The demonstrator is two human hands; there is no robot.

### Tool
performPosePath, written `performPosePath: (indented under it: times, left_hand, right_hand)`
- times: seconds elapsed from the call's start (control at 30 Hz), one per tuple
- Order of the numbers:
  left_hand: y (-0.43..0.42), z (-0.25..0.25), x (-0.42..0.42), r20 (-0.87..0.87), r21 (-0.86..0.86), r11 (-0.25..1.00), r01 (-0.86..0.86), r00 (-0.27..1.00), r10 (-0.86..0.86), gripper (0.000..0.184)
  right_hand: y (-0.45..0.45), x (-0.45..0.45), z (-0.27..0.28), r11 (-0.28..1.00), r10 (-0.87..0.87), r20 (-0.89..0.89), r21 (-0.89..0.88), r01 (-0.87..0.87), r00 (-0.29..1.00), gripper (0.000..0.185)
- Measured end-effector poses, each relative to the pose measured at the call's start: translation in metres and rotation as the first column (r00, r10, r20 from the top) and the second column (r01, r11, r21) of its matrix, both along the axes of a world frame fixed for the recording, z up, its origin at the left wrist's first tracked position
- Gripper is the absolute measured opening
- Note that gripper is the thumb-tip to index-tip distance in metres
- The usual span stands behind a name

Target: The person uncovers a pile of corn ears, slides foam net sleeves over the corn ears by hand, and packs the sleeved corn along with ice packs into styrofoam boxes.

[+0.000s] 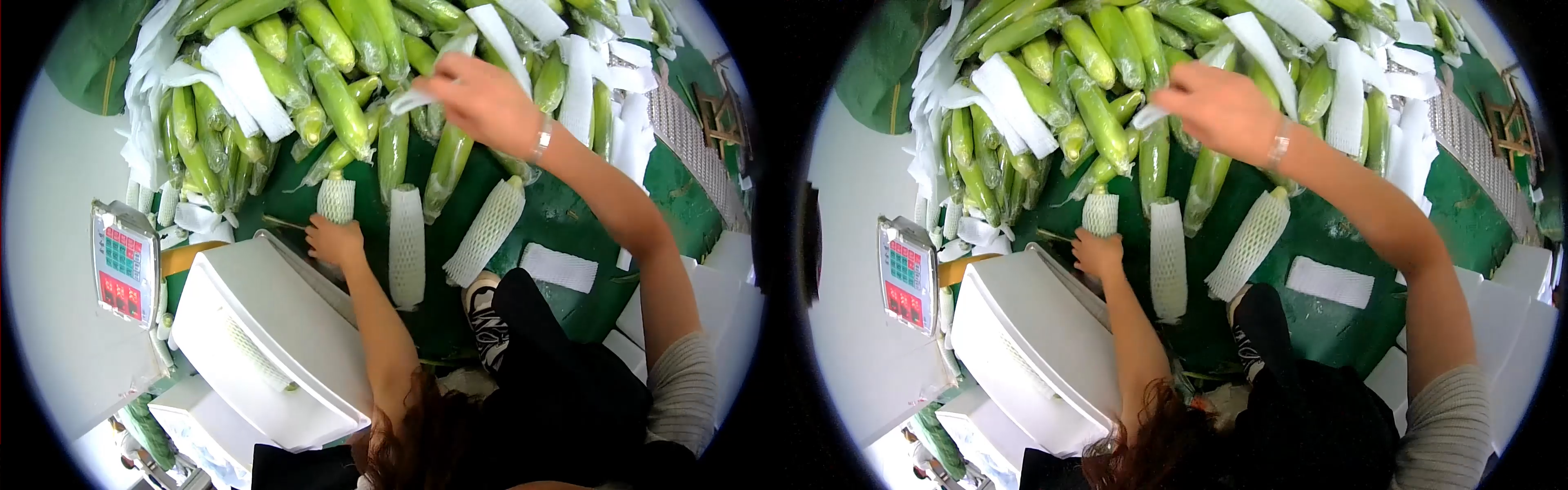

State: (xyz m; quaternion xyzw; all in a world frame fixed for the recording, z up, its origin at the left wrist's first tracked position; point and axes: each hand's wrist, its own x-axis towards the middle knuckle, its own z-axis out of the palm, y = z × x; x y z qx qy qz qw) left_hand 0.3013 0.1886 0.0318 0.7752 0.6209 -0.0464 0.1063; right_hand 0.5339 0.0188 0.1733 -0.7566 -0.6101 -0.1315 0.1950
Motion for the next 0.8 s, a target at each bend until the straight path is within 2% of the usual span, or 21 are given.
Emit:
performPosePath:
  times: [0.07,0.1,0.13,0.2,0.27,0.3,0.33,0.37,0.4,0.43,0.47,0.5,0.53,0.57,0.6,0.63,0.67,0.73,0.77,0.8]
  left_hand:
    - [-0.027,0.026,0.006,0.247,-0.419,0.905,0.071,0.968,0.038,0.071]
    - [-0.041,0.014,0.003,0.237,-0.409,0.905,0.118,0.971,-0.02,0.074]
    - [-0.054,-0.003,0.004,0.235,-0.395,0.903,0.172,0.969,-0.082,0.077]
    - [-0.08,-0.022,-0.004,0.35,-0.526,0.797,0.296,0.93,-0.114,0.084]
    - [-0.091,-0.009,-0.008,0.309,-0.508,0.811,0.291,0.94,-0.143,0.087]
    - [-0.09,-0.01,-0.008,0.293,-0.492,0.821,0.289,0.943,-0.156,0.089]
    - [-0.088,-0.011,-0.008,0.277,-0.475,0.832,0.288,0.946,-0.169,0.091]
    - [-0.083,-0.022,-0.011,0.238,-0.335,0.869,0.364,0.925,-0.295,0.09]
    - [-0.078,-0.034,-0.013,0.177,-0.194,0.876,0.442,0.894,-0.412,0.09]
    - [-0.071,-0.013,-0.004,0.486,-0.124,0.859,0.496,0.785,-0.383,0.074]
    - [-0.064,0.006,0.004,0.733,-0.053,0.824,0.564,0.582,-0.352,0.059]
    - [-0.07,0.033,0.023,0.918,-0.373,0.738,0.563,0.338,0.206,0.051]
    - [-0.077,0.046,0.033,0.68,-0.584,0.496,0.642,0.054,0.731,0.043]
    - [-0.079,0.039,0.033,0.741,-0.56,0.527,0.64,0.102,0.663,0.038]
    - [-0.08,0.045,0.043,0.801,-0.519,0.561,0.645,0.139,0.582,0.033]
    - [-0.084,0.049,0.059,0.727,-0.671,0.569,0.475,0.273,0.63,0.028]
    - [-0.095,0.055,0.062,0.723,-0.618,0.595,0.513,0.076,0.686,0.027]
    - [-0.091,0.052,0.061,0.827,-0.516,0.633,0.577,0.14,0.545,0.025]
    - [-0.089,0.062,0.067,0.773,-0.579,0.585,0.568,0.155,0.615,0.018]
    - [-0.078,0.044,0.072,0.801,-0.559,0.619,0.551,0.167,0.575,0.012]
  right_hand:
    - [-0.021,-0.008,0.021,0.933,0.009,-0.399,0.334,0.136,0.917,0.046]
    - [-0.033,-0.008,0.029,0.935,0.001,-0.5,0.308,0.178,0.866,0.047]
    - [-0.039,-0.01,0.033,0.921,-0.009,-0.533,0.325,0.214,0.846,0.041]
    - [-0.05,-0.002,0.011,0.922,-0.015,-0.827,0.206,0.327,0.562,0.033]
    - [-0.041,-0.007,-0.027,0.916,0.094,-0.907,0.24,0.321,0.41,0.028]
    - [-0.038,-0.014,-0.045,0.947,0.041,-0.963,0.123,0.296,0.268,0.024]
    - [-0.035,-0.029,-0.046,0.964,-0.012,-0.999,-0.003,0.267,0.033,0.022]
    - [-0.033,-0.045,-0.044,0.984,0.022,-0.986,-0.008,0.179,-0.163,0.024]
    - [-0.028,-0.06,-0.049,0.992,-0.003,-0.978,-0.029,0.122,-0.21,0.023]
    - [-0.024,-0.075,-0.066,0.996,0.022,-0.964,-0.003,0.092,-0.264,0.02]
    - [-0.02,-0.09,-0.081,0.984,0.171,-0.959,0.154,0.092,-0.228,0.015]
    - [-0.014,-0.1,-0.09,0.976,0.201,-0.952,0.174,0.132,-0.229,0.014]
    - [-0.009,-0.109,-0.096,0.967,0.227,-0.946,0.191,0.166,-0.232,0.013]
    - [-0.005,-0.11,-0.102,0.968,0.224,-0.946,0.189,0.164,-0.234,0.013]
    - [0.003,-0.106,-0.105,0.921,0.27,-0.937,0.183,0.345,-0.223,0.013]
    - [0.008,-0.1,-0.109,0.838,0.315,-0.927,0.172,0.518,-0.203,0.013]
    - [0.013,-0.094,-0.105,0.833,0.317,-0.927,0.172,0.526,-0.2,0.013]
    - [0.016,-0.09,-0.098,0.838,0.054,-0.998,0.052,0.543,0.012,0.014]
    - [0.017,-0.093,-0.091,0.824,-0.015,-0.977,0.107,0.556,0.211,0.014]
    - [0.021,-0.095,-0.108,0.785,0.099,-0.962,0.233,0.574,0.255,0.016]
